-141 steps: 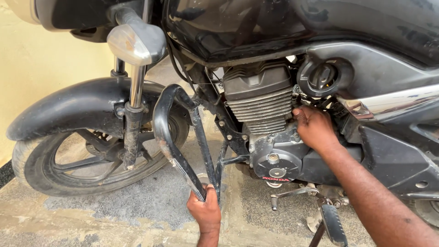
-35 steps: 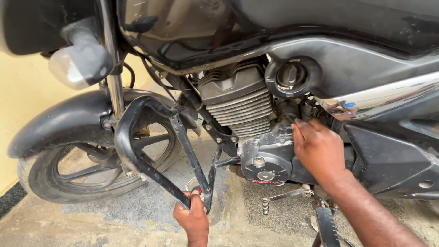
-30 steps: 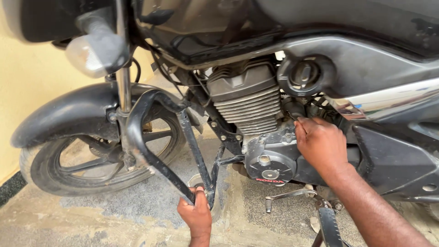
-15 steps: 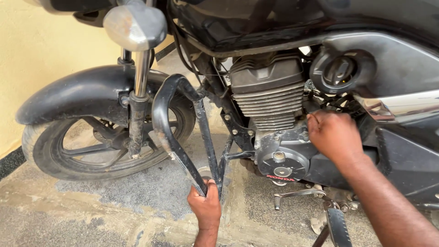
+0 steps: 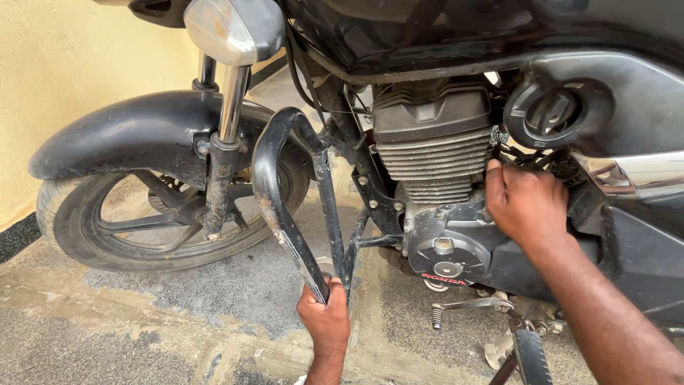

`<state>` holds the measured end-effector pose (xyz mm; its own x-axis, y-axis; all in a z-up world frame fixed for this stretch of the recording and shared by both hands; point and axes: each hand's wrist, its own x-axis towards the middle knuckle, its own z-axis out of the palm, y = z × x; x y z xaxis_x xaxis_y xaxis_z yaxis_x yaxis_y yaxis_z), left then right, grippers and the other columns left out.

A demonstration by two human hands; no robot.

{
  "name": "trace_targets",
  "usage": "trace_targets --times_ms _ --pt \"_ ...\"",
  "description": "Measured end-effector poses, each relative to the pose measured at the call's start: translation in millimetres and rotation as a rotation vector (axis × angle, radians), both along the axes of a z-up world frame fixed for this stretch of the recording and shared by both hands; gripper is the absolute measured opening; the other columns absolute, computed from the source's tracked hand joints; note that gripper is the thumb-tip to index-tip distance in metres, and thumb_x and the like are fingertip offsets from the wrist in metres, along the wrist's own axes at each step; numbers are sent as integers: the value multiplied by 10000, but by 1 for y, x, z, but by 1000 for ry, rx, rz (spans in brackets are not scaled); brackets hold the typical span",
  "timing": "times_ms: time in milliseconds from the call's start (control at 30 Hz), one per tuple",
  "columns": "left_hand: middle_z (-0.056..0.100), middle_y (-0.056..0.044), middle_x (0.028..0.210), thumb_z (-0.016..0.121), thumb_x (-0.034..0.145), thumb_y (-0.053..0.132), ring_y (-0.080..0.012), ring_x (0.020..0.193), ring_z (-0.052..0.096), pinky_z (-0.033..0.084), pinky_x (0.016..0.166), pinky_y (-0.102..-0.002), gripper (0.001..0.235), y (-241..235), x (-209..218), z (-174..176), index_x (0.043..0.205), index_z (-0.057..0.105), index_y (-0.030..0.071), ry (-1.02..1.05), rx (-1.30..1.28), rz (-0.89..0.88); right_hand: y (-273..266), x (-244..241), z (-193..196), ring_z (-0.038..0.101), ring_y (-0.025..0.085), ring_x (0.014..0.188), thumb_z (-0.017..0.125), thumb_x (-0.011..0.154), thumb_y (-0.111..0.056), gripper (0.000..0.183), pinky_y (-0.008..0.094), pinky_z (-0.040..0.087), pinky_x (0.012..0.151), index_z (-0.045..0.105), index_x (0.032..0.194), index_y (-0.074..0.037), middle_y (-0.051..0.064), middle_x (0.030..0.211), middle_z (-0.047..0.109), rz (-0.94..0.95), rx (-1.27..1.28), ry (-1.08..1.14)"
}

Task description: The person works on the engine area of a black motorcycle parked on a paved surface, using their fingers to route and seat a thin cable or wire into fittings near the cylinder head and crankcase. They hold the crash bar with one hand for leverage while manipulating the cable end and small fittings with the other, occasionally reaching around the engine.

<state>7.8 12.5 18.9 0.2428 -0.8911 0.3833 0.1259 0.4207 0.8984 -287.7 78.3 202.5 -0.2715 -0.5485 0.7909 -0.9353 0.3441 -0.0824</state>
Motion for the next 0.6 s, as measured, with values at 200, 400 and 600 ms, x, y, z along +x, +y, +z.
trace_targets --times_ms 200,400,600 --pt "573 5 608 656 870 45 -69 504 509 397 460 -281 117 -1 1 -3 774 590 31 28 21 -58 -16 -6 0 674 434 844 535 1177 -277 383 531 535 746 695 942 -21 200 905 708 254 -282 63" --pt "599 -2 636 670 853 40 -66 559 542 441 505 -272 68 -6 0 -4 816 619 15 -15 -35 6 -17 -8 -7 680 420 877 479 1235 -304 447 481 528 798 724 1029 7 195 891 689 293 -336 -90" --pt "613 -16 648 712 838 40 -74 596 552 469 551 -272 94 -10 -1 -14 856 633 -6 -20 -48 31 -1 -7 -6 726 261 725 461 1182 -380 508 409 548 734 748 1006 0 123 728 716 211 -140 -409"
